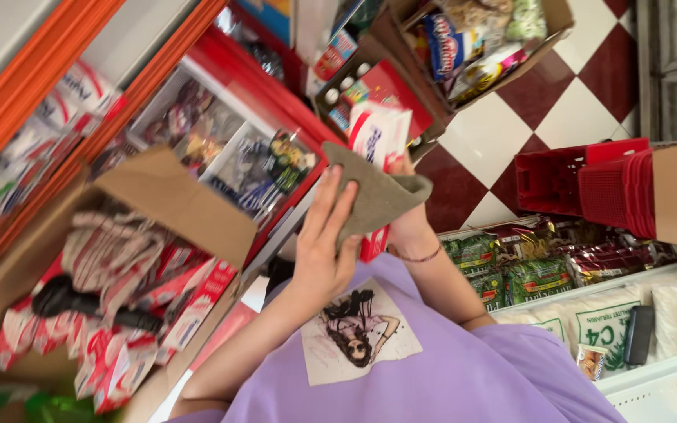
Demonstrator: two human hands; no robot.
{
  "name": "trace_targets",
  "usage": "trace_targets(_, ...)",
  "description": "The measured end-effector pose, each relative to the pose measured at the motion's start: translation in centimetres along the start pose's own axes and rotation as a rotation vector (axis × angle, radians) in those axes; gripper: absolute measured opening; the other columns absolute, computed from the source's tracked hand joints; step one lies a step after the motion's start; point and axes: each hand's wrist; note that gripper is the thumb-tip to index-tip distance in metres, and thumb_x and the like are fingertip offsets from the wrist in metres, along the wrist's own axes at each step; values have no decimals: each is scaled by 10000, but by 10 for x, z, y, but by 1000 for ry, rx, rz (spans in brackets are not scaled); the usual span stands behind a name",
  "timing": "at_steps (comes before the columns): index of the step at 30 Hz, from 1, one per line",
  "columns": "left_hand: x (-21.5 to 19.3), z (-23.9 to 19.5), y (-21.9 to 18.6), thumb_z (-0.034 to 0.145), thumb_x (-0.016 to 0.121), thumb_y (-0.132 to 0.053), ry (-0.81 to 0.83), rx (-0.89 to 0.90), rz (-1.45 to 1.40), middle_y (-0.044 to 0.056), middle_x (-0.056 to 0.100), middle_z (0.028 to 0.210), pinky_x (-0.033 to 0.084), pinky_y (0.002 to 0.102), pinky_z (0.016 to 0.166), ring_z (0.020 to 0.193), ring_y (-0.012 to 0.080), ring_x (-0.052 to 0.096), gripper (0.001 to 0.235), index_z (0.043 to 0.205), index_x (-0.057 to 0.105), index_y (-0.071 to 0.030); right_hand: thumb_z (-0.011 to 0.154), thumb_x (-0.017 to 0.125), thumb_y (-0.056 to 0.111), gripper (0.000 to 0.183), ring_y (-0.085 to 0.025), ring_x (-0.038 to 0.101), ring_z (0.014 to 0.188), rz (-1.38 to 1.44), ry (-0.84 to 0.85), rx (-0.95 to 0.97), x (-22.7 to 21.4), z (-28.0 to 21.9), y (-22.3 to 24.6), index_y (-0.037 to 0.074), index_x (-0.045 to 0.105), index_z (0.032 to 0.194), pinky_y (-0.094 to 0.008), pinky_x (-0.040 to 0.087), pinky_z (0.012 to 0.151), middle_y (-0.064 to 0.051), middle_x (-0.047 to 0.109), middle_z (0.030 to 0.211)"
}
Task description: The person picks up boxes of toothpaste, scans the barcode on each box with a handheld scanner, wipes the box with a cloth, and places the cleaned item onto a retail shelf.
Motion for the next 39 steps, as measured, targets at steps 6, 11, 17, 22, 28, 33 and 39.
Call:
trace_targets(6, -5, 59, -1, 998, 572, -72, -73, 8, -105, 198, 348, 1722, 260, 495, 1329, 1600, 399, 314, 579, 1569, 478, -53, 1092, 516, 275, 572, -200, 460, 1459, -169, 61, -2, -41, -5, -25, 79, 310, 1588, -405, 406, 1229, -84, 429, 1594)
trace_targets(11, 17, 75, -8, 885, 795, -128, 5, 191, 11, 181, 410, 1623, 355, 502, 1276, 1553, 435, 358, 499, 1367, 667, -148, 1120, 489, 297, 551, -251, 489, 1443, -30, 89, 42, -64, -6, -16, 43, 361, 1591, -436, 420, 1218, -120, 452, 1597)
trace_targets(17, 51, 74, 9, 831, 804, -90, 36, 302, 33, 138, 553, 1515, 382, 549, 1250, 1499, 432, 423, 454, 1277, 729, -134, 1123, 538, 362, 584, -267, 509, 1425, 262, 178, 9, -57, 24, 30, 154, 343, 1632, -459, 448, 1210, -106, 471, 1585)
trace_targets(22, 74, 61, 23, 799, 804, -97, 105, 379, -3, 120, 602, 1458, 351, 567, 1270, 1478, 387, 459, 446, 1239, 741, -125, 1120, 563, 412, 653, -208, 510, 1393, 295, 15, -201, -64, 40, 57, 290, 289, 1701, -447, 467, 1168, -25, 463, 1583)
trace_targets(28, 61, 103, 17, 783, 649, 13, -31, 178, -59, 146, 604, 1476, 347, 532, 1286, 1497, 378, 494, 493, 1264, 713, -73, 1117, 560, 397, 671, -256, 503, 1472, -42, 205, -10, -104, 22, 15, 44, 345, 1646, -445, 425, 1238, -119, 480, 1615)
trace_targets(33, 66, 123, 15, 768, 677, 31, 134, 337, -2, 185, 515, 1529, 359, 510, 1244, 1504, 431, 398, 542, 1301, 690, -67, 1119, 509, 377, 536, -270, 582, 1333, -34, -90, -123, -100, 38, 8, 39, 426, 1528, -482, 511, 1113, -108, 565, 1498)
trace_targets(39, 74, 77, 49, 765, 680, 17, 334, 246, -178, 165, 613, 1454, 372, 486, 1226, 1499, 404, 440, 450, 1205, 721, -67, 1092, 428, 534, 613, -267, 657, 1161, 164, -365, -330, -109, 74, 63, 61, 484, 1478, -425, 565, 1001, -140, 649, 1315)
Point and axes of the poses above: each hand's wrist, its own z-axis towards the middle knuckle, its own x-axis out of the palm, y = z × x
